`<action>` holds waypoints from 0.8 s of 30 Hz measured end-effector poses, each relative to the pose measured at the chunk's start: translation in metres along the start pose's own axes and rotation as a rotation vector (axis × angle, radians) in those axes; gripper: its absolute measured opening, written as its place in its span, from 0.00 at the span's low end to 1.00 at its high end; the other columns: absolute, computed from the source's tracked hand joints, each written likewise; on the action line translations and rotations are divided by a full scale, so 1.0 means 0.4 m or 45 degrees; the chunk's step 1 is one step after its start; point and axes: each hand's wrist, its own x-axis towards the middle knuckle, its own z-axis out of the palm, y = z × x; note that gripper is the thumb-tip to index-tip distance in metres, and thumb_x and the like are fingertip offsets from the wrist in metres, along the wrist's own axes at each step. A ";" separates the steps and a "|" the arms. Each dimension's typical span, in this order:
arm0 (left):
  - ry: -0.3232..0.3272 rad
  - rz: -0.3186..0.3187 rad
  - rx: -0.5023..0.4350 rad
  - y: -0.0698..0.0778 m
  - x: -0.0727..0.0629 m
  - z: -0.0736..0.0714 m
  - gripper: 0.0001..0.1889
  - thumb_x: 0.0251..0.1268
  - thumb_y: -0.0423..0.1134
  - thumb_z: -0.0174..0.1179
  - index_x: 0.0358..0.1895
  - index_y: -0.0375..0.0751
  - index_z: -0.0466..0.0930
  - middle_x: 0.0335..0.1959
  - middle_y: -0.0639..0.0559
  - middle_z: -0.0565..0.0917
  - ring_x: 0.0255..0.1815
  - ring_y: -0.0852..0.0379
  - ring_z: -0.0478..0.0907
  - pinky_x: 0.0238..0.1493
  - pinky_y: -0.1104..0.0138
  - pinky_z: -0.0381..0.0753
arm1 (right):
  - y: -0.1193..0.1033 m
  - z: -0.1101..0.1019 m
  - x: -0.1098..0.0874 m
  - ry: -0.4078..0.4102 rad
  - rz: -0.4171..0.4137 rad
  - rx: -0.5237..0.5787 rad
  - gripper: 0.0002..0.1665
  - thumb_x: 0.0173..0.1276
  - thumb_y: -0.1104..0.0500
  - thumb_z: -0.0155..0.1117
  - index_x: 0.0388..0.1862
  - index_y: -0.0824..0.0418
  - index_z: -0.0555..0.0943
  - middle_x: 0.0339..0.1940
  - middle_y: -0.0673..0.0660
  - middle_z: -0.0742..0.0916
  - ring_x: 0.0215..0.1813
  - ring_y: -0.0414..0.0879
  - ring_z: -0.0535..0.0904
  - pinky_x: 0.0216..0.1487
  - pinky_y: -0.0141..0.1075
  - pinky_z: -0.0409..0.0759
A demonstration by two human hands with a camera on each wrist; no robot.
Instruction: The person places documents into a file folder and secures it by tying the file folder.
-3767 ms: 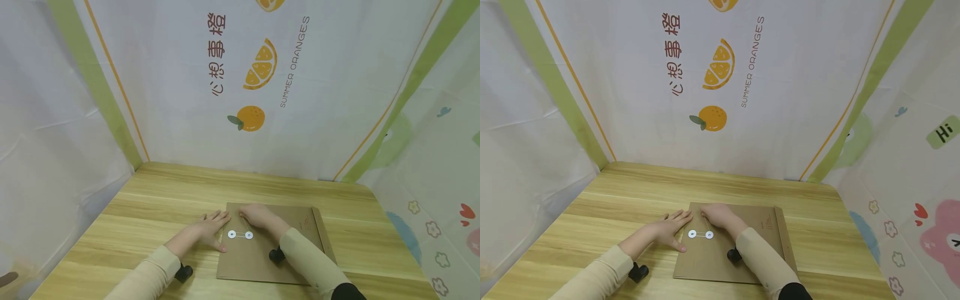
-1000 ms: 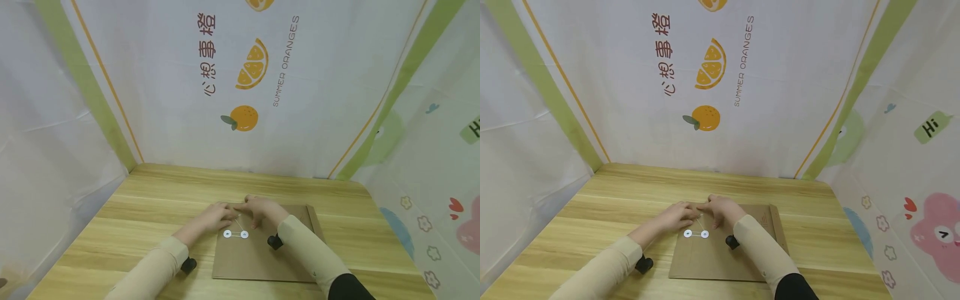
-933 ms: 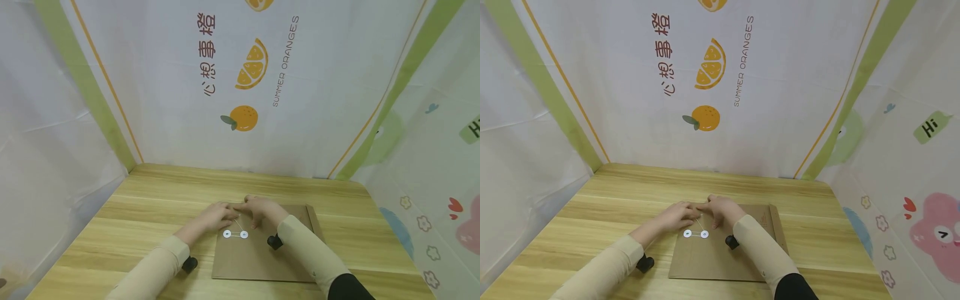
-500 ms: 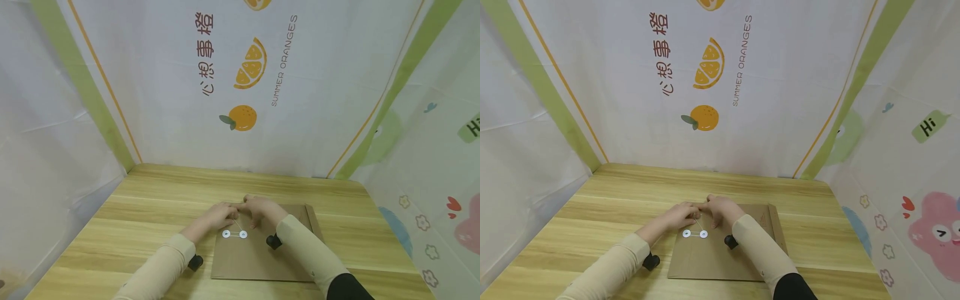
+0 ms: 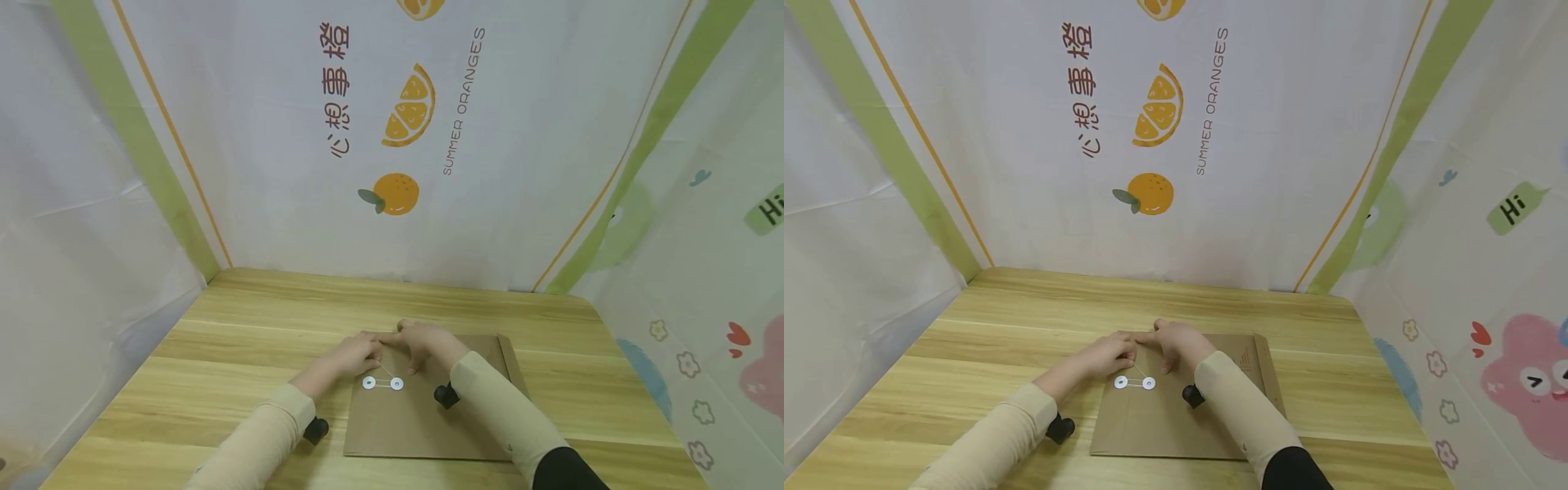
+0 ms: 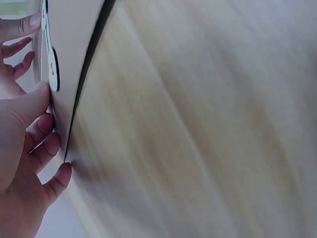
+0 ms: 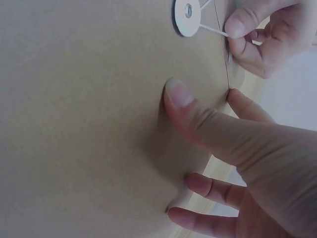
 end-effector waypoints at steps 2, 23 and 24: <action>-0.001 0.016 0.009 -0.005 -0.004 -0.003 0.07 0.66 0.37 0.60 0.28 0.49 0.76 0.42 0.54 0.75 0.44 0.54 0.70 0.44 0.60 0.74 | 0.001 0.000 0.001 0.001 0.007 0.020 0.60 0.46 0.53 0.80 0.73 0.26 0.56 0.69 0.56 0.66 0.57 0.52 0.72 0.48 0.43 0.77; -0.001 -0.049 -0.246 -0.049 -0.052 -0.013 0.20 0.61 0.32 0.62 0.13 0.46 0.66 0.15 0.61 0.63 0.17 0.65 0.59 0.21 0.72 0.60 | -0.001 0.002 0.002 -0.014 0.015 -0.001 0.57 0.47 0.51 0.78 0.74 0.31 0.58 0.70 0.54 0.65 0.61 0.51 0.70 0.54 0.43 0.75; -0.007 -0.078 -0.272 -0.049 -0.054 -0.013 0.22 0.61 0.32 0.62 0.12 0.47 0.64 0.12 0.61 0.62 0.15 0.65 0.58 0.19 0.73 0.59 | 0.000 0.003 0.002 -0.014 0.014 -0.003 0.57 0.47 0.52 0.78 0.74 0.32 0.58 0.71 0.54 0.65 0.61 0.51 0.70 0.54 0.43 0.75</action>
